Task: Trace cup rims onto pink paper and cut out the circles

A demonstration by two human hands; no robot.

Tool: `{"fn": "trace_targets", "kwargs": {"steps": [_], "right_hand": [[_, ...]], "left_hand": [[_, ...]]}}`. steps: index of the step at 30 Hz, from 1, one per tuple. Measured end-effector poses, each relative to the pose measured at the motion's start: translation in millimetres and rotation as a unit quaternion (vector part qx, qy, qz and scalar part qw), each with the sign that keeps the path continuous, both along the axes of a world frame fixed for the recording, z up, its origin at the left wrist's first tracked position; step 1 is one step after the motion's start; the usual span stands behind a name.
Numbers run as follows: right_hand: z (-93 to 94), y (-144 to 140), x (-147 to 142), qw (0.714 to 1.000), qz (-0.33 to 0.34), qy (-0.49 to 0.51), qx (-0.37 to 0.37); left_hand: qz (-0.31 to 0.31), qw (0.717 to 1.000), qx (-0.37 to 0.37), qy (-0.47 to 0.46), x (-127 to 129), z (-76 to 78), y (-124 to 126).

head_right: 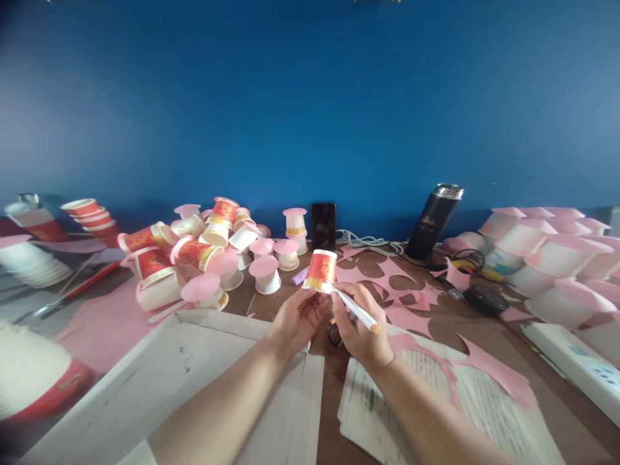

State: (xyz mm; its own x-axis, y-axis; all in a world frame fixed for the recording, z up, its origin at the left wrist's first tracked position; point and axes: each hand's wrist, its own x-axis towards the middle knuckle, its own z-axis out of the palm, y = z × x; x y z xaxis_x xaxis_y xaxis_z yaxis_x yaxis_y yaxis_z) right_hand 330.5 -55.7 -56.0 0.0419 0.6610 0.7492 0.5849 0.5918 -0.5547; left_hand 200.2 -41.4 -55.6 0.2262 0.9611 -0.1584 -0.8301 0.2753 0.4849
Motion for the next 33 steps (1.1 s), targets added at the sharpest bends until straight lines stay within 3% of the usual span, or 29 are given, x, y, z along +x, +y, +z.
{"fn": "trace_targets", "kwargs": {"steps": [10, 15, 22, 33], "right_hand": [[-4.2, 2.0, 4.2, 1.0, 0.012, 0.018, -0.012], [-3.1, 3.0, 4.9, 1.0, -0.006, 0.013, 0.025], [1.2, 2.4, 5.2, 0.998, 0.034, 0.011, 0.052], [-0.7, 3.6, 3.9, 0.998, 0.04, 0.002, 0.044]], "left_hand": [[-0.005, 1.0, 0.008, -0.001, 0.5, 1.6, 0.0], [0.002, 1.0, 0.002, 0.005, -1.3, -0.7, 1.1], [0.006, 1.0, 0.004, 0.0, -1.8, -5.1, 4.2], [0.005, 1.0, -0.01, -0.009, -1.6, -2.4, 3.2]]}}
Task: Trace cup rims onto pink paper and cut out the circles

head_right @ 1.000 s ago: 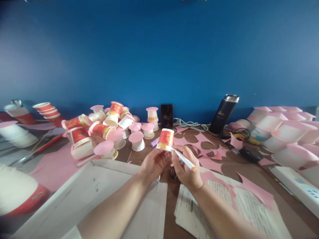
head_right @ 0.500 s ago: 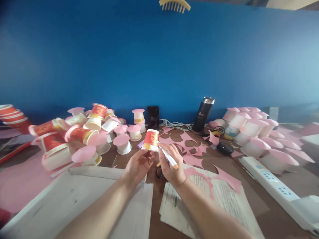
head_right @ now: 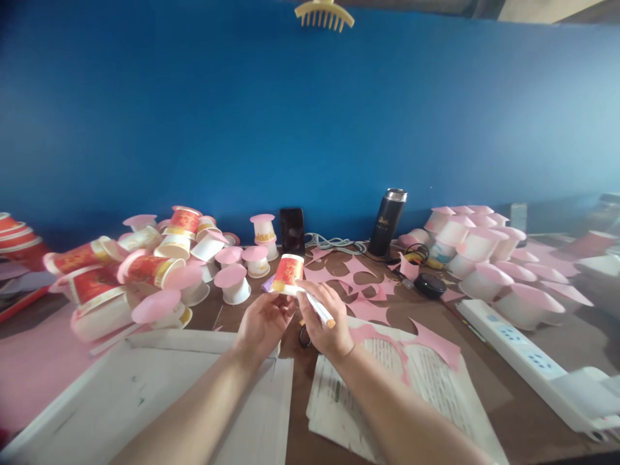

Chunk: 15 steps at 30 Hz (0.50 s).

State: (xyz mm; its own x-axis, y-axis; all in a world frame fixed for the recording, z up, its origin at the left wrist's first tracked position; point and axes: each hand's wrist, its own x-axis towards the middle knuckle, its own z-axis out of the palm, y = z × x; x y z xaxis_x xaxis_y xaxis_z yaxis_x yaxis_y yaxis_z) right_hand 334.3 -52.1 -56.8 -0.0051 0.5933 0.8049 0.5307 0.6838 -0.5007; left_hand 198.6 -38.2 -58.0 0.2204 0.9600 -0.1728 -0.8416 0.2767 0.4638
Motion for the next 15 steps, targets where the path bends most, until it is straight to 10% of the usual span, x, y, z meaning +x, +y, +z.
{"fn": "trace_targets", "kwargs": {"steps": [15], "right_hand": [[0.7, -1.2, 1.7, 1.0, 0.018, 0.003, 0.013]], "left_hand": [[0.016, 1.0, 0.022, -0.004, 1.1, -6.3, 1.8]]}}
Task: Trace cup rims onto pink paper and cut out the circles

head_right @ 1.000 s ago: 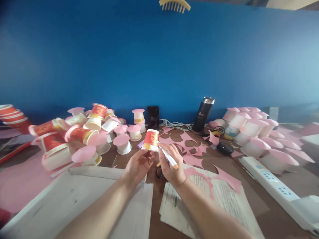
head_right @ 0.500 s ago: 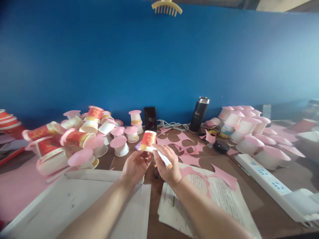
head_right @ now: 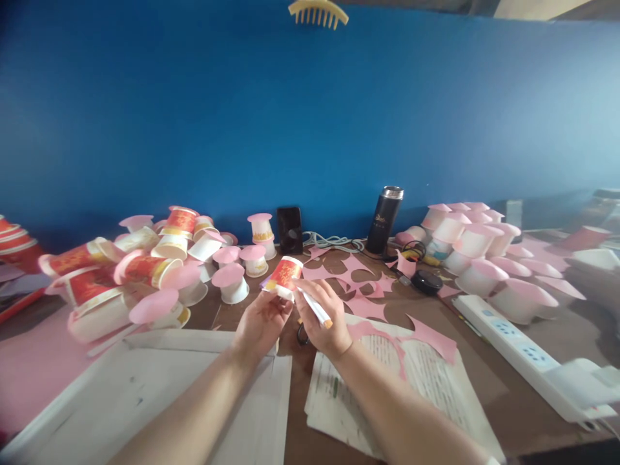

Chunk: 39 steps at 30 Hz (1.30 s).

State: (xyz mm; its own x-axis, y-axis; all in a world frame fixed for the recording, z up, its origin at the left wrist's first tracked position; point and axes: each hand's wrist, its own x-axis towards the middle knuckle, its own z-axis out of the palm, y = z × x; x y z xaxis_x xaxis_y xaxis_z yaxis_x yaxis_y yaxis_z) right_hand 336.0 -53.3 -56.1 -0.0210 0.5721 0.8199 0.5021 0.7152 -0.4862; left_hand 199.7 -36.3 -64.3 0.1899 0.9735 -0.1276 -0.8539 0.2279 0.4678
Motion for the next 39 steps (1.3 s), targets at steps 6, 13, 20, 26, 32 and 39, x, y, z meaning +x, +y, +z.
{"fn": "trace_targets", "kwargs": {"steps": [6, 13, 20, 26, 32, 39], "right_hand": [[2.1, -4, -1, 1.0, 0.004, -0.011, 0.003], [4.0, -6, -2, 1.0, 0.009, -0.02, 0.006], [2.7, -4, 0, 1.0, -0.012, 0.022, 0.008], [8.3, -4, 5, 0.999, -0.025, 0.025, 0.026], [11.5, 4, 3, 0.98, -0.023, 0.193, -0.048], [7.6, 26, 6, 0.829, 0.081, 0.481, -0.276]], "left_hand": [[-0.007, 1.0, 0.017, 0.009, 1, -2.5, 0], [-0.007, 0.995, 0.073, 0.069, 5, -2.7, -3], [0.001, 0.971, 0.127, 0.203, 11, -3.3, -9], [0.057, 0.899, 0.135, 0.413, 9, -1.0, -13], [0.067, 0.871, 0.19, 0.448, 12, 2.6, -17], [0.031, 0.889, 0.258, 0.378, 21, 4.5, -29]]}}
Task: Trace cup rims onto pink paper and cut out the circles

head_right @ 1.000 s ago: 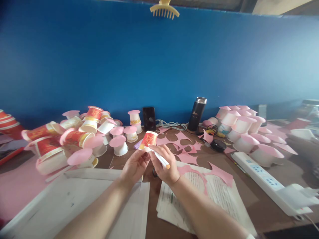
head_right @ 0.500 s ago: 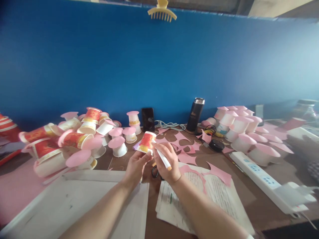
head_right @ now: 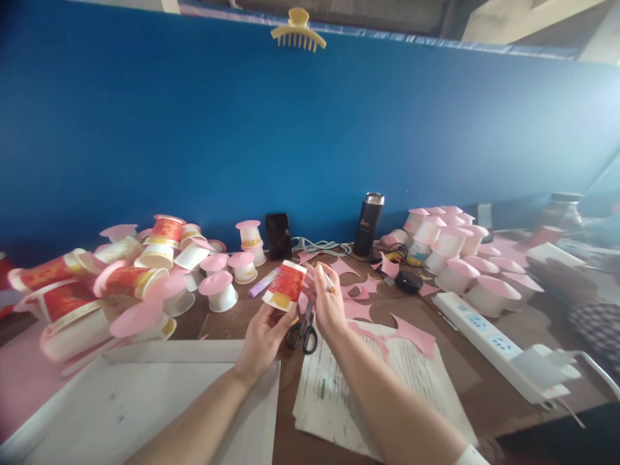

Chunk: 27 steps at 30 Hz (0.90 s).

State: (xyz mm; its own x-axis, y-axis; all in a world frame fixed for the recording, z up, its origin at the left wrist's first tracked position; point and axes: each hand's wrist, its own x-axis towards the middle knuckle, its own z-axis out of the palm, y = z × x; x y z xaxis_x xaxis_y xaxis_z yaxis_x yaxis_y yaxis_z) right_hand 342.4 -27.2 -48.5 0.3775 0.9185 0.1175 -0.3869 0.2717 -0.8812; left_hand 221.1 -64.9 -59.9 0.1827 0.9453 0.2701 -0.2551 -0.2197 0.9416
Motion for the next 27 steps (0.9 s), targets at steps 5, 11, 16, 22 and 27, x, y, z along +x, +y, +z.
{"fn": "trace_targets", "kwargs": {"steps": [5, 11, 16, 22, 27], "right_hand": [[3.5, -3, -5, 1.0, 0.017, -0.008, 0.008], [-5.4, -3, -12, 0.996, 0.026, -0.068, 0.043], [-16.7, -5, -19, 0.992, 0.039, -0.111, 0.047], [-16.8, -7, -18, 0.985, 0.031, -0.165, 0.028], [-11.7, -13, -8, 0.964, -0.071, -0.24, 0.085]], "left_hand": [[-0.064, 0.997, -0.036, -0.022, 9, -1.6, -9], [-0.152, 0.931, -0.155, -0.292, 17, 3.3, -7], [-0.122, 0.887, -0.236, -0.378, 12, 10.2, -1], [-0.111, 0.884, -0.262, -0.371, 6, 10.4, 5], [-0.096, 0.886, -0.249, -0.378, -3, 11.2, 12]]}}
